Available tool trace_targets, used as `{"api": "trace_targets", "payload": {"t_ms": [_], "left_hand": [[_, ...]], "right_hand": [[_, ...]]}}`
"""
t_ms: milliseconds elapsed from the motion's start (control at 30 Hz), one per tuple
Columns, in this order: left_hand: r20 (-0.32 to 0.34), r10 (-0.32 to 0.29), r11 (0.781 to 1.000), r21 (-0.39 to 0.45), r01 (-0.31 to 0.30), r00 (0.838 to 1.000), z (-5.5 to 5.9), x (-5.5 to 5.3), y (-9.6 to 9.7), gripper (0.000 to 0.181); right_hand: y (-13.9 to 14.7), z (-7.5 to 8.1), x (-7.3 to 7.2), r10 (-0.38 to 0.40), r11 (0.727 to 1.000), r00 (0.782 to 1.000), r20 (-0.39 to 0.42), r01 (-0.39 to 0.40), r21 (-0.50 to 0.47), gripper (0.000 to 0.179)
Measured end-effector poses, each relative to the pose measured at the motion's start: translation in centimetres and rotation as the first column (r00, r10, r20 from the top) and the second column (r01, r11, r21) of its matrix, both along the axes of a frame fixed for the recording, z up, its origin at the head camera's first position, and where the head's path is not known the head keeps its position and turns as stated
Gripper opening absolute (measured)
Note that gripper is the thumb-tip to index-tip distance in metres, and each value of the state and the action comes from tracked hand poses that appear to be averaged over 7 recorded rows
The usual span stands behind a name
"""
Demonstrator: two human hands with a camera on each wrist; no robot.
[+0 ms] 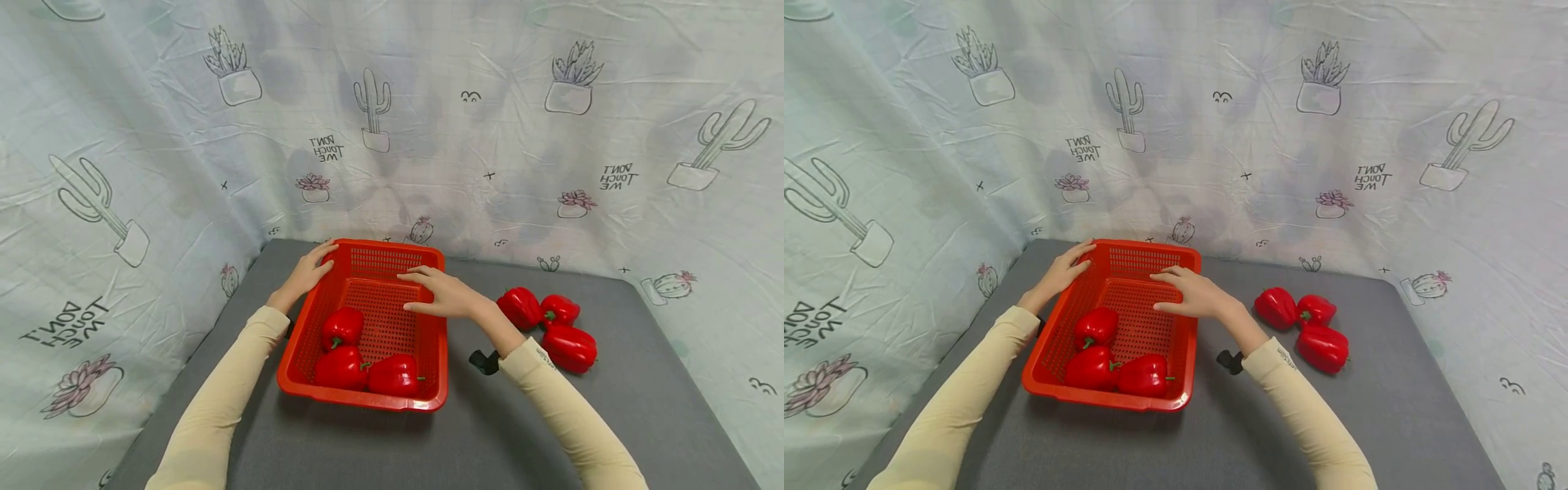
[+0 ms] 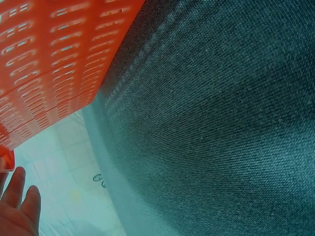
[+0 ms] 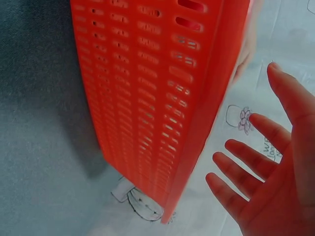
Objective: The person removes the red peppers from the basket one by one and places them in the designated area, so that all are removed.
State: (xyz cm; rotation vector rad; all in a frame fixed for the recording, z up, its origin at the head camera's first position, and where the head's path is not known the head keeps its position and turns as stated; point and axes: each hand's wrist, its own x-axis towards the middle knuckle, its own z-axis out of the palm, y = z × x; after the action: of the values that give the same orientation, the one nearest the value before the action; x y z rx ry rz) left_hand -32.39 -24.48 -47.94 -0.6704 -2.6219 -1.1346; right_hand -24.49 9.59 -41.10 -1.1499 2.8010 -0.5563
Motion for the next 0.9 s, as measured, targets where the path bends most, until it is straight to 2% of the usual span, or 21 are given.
{"api": "trace_targets", "payload": {"t_ms": [467, 900], "left_hand": [[0.006, -0.003, 1.0, 0.003, 0.003, 1.0, 0.0, 0.2, 0.0, 0.046], [-0.012, -0.004, 1.0, 0.004, 0.004, 1.0, 0.0, 0.2, 0.2, 0.046]], "right_hand": [[-2.0, -0.6, -0.8, 0.058, 0.998, 0.998, -0.023, -0.058, 0.034, 0.065], [-3.7, 1.0, -0.6, 0.081, 0.995, 0.996, -0.048, -0.079, 0.056, 0.063]]}}
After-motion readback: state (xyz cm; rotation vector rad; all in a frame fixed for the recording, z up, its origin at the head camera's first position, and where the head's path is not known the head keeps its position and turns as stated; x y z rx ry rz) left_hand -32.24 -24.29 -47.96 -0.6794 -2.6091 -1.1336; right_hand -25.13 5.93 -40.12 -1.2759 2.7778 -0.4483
